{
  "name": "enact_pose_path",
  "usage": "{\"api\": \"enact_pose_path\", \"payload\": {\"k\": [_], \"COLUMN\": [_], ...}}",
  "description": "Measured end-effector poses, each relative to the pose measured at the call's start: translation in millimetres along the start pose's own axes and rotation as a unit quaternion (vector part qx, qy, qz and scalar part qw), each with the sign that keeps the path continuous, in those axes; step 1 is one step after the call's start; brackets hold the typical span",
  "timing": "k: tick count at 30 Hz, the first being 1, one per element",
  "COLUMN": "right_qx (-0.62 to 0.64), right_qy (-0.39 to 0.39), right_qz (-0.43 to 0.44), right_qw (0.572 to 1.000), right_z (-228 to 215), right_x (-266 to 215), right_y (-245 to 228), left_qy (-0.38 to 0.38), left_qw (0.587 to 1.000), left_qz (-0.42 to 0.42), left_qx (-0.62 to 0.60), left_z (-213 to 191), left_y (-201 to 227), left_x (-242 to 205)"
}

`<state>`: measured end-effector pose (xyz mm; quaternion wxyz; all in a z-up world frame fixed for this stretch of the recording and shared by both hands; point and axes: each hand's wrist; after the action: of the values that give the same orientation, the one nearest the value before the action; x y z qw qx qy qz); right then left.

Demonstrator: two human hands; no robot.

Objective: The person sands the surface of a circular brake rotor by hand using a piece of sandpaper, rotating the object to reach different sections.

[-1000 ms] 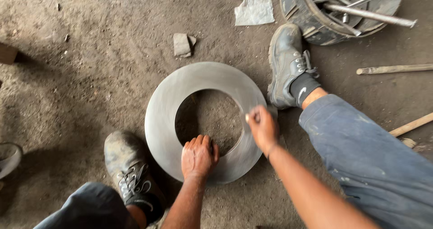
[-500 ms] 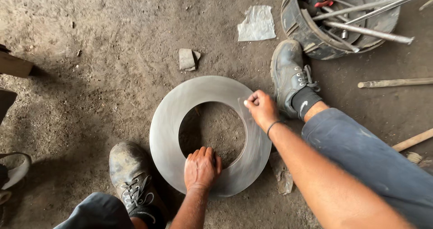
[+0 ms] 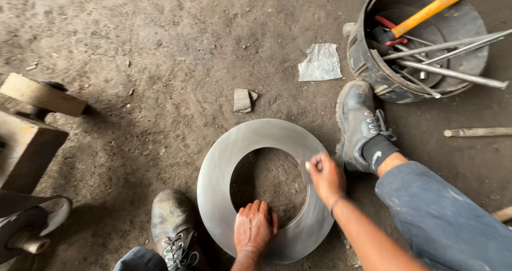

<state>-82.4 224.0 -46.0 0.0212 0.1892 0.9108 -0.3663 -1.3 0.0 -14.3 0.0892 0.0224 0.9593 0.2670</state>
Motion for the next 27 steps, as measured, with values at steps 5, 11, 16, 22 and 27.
{"api": "enact_pose_path", "payload": {"k": [5, 11, 16, 22, 27], "right_qx": [-0.023, 0.004, -0.065, -0.092, -0.014], "right_qy": [-0.033, -0.02, -0.054, -0.073, -0.076], "right_qz": [-0.019, -0.007, 0.047, 0.036, -0.004], "right_qw": [0.999, 1.0, 0.995, 0.992, 0.997], "right_z": [20.1, 16.7, 5.1, 7.2, 22.7], "right_x": [66.2, 19.8, -9.3, 12.6, 60.9], "right_y": [-3.0, 19.0, 32.7, 20.4, -3.0], "left_qy": [0.026, 0.025, 0.04, 0.026, 0.03], "left_qw": [0.999, 0.995, 0.992, 0.996, 0.996], "left_qz": [0.039, 0.097, 0.12, 0.085, 0.079], "left_qx": [-0.012, -0.03, -0.027, -0.026, -0.031], "left_z": [13.2, 46.5, 77.6, 70.7, 35.9], "left_y": [-14.5, -39.2, -56.8, -49.7, -34.1], "left_x": [-4.2, -2.5, -0.2, -4.4, -8.9]}}
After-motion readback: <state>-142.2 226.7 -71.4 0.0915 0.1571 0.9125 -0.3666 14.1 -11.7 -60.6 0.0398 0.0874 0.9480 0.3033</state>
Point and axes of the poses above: each hand's wrist, its own x-axis towards the middle knuckle, its own z-axis out of the palm, y = z × x, and after that the axes turned 5 degrees about -z, right-handed
